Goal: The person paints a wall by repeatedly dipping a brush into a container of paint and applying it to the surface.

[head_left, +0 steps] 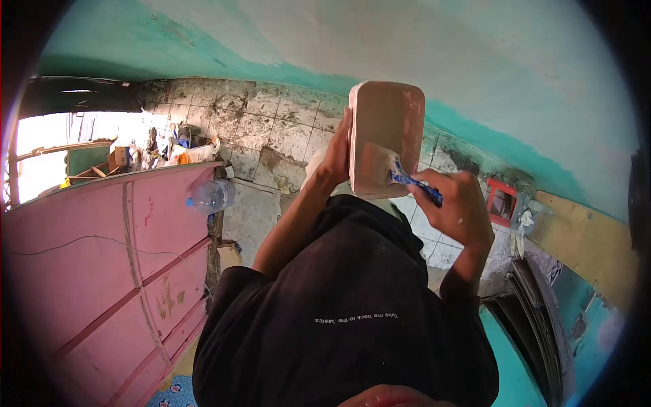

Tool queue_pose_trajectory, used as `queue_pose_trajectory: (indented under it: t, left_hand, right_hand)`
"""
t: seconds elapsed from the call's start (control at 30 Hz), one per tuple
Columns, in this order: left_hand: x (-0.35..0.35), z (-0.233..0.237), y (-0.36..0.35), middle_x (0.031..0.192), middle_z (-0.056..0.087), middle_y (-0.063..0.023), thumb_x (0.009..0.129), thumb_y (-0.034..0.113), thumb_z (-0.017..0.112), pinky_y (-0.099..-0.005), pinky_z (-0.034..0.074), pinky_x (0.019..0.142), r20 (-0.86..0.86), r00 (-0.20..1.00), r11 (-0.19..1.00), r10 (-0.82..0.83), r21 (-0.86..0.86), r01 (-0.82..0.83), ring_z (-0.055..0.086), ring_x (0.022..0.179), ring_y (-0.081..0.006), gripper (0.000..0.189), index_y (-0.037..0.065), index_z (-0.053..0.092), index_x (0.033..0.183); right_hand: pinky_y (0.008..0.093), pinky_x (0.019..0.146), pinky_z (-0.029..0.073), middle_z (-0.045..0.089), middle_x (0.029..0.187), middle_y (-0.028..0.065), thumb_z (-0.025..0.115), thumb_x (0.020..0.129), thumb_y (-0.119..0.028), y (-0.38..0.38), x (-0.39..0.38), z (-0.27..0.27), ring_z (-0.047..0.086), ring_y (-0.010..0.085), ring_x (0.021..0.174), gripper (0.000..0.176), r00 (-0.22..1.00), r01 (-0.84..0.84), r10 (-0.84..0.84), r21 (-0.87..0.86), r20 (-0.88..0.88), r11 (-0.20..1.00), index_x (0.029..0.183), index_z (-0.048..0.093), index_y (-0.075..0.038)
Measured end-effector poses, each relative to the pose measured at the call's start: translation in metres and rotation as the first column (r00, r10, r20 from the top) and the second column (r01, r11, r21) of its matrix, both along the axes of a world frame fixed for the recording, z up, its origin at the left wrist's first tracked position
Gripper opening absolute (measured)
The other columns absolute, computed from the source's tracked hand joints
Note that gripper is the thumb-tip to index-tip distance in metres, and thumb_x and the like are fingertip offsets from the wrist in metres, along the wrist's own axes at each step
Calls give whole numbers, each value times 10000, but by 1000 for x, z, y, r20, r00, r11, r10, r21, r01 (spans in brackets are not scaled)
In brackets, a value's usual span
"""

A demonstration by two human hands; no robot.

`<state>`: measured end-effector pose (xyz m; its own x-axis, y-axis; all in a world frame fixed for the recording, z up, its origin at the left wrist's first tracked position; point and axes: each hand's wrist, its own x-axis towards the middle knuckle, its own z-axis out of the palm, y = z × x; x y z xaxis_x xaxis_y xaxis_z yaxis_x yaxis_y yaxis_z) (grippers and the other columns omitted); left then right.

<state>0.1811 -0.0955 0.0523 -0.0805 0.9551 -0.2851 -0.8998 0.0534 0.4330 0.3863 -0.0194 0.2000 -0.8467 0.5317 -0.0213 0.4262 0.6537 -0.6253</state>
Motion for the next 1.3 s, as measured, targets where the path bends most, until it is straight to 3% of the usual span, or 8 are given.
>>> queue_pose_trajectory:
  t: [0.13, 0.53, 0.73, 0.9, 1.07, 1.17, 1.23, 1.3]
  left_hand:
    - [-2, 3, -18, 1362, 565, -112, 1036, 579, 330, -394, 492, 1017, -51, 998, 999, -21, -27, 20, 583, 1197, -226, 668, 78, 426, 1467]
    - [-20, -13, -42, 1353, 568, -126, 1050, 537, 329, -390, 500, 1009, -22, 981, 982, -190, -13, 190, 592, 1191, -226, 642, 53, 419, 1463]
    - [-42, -13, -83, 1338, 580, -131, 1052, 536, 320, -400, 501, 1007, -47, 991, 992, -126, -37, 125, 605, 1174, -233, 641, 48, 429, 1453]
    - [-47, -18, -95, 1334, 582, -144, 1050, 542, 310, -414, 502, 1005, -37, 989, 990, -143, -21, 142, 606, 1175, -249, 653, 39, 435, 1447]
    - [-52, -31, -115, 1379, 534, -179, 1008, 630, 313, -501, 513, 1008, 146, 980, 990, -134, 71, 124, 582, 1211, -342, 741, 64, 365, 1483]
    - [-50, -47, -119, 1387, 526, -177, 1017, 608, 311, -497, 523, 1002, 283, 952, 986, -114, 147, 74, 586, 1209, -347, 718, 68, 359, 1488]
    - [-53, -69, -128, 1398, 522, -157, 1025, 578, 325, -488, 513, 1013, 282, 952, 986, -117, 148, 78, 580, 1219, -336, 684, 86, 351, 1499]
    - [-53, -84, -134, 1392, 529, -138, 1026, 599, 307, -438, 498, 1011, 111, 994, 999, 4, -33, 0, 582, 1204, -286, 696, 75, 401, 1474]
  right_hand:
    - [416, 610, 513, 636, 619, 173, 705, 854, -183, -5, -13, -5, 655, 351, 599, 144, 995, -29, 36, -77, 92, 997, 856, 702, -38]
    - [379, 586, 509, 658, 645, 177, 733, 841, -151, -49, -29, -25, 657, 339, 579, 144, 997, 59, -54, -84, 55, 995, 863, 700, -12]
    - [377, 630, 532, 670, 683, 188, 734, 835, -158, -80, -51, -7, 680, 357, 642, 171, 988, 85, -58, -190, 142, 978, 876, 686, 1]
    - [426, 660, 533, 663, 699, 192, 707, 856, -175, -109, -61, -33, 658, 378, 657, 174, 992, 76, -68, -78, 105, 994, 940, 680, -25]
    - [347, 546, 447, 611, 617, 135, 746, 854, -221, -137, -40, -15, 520, 273, 506, 246, 965, 247, -207, -290, 161, 925, 999, 674, -34]
    - [275, 494, 314, 502, 550, 38, 785, 842, -161, -161, -25, -38, 405, 75, 509, 251, 958, 275, -283, -398, 39, 875, 1020, 660, -36]
    - [253, 500, 290, 506, 590, -26, 754, 874, -133, -178, -20, -57, 370, 36, 549, 216, 933, 316, -360, -540, 25, 780, 1032, 654, -25]
    - [249, 504, 290, 523, 630, -42, 731, 890, -114, -191, -20, -82, 373, 26, 568, 210, 898, 309, -432, -581, -82, 753, 1066, 658, -25]
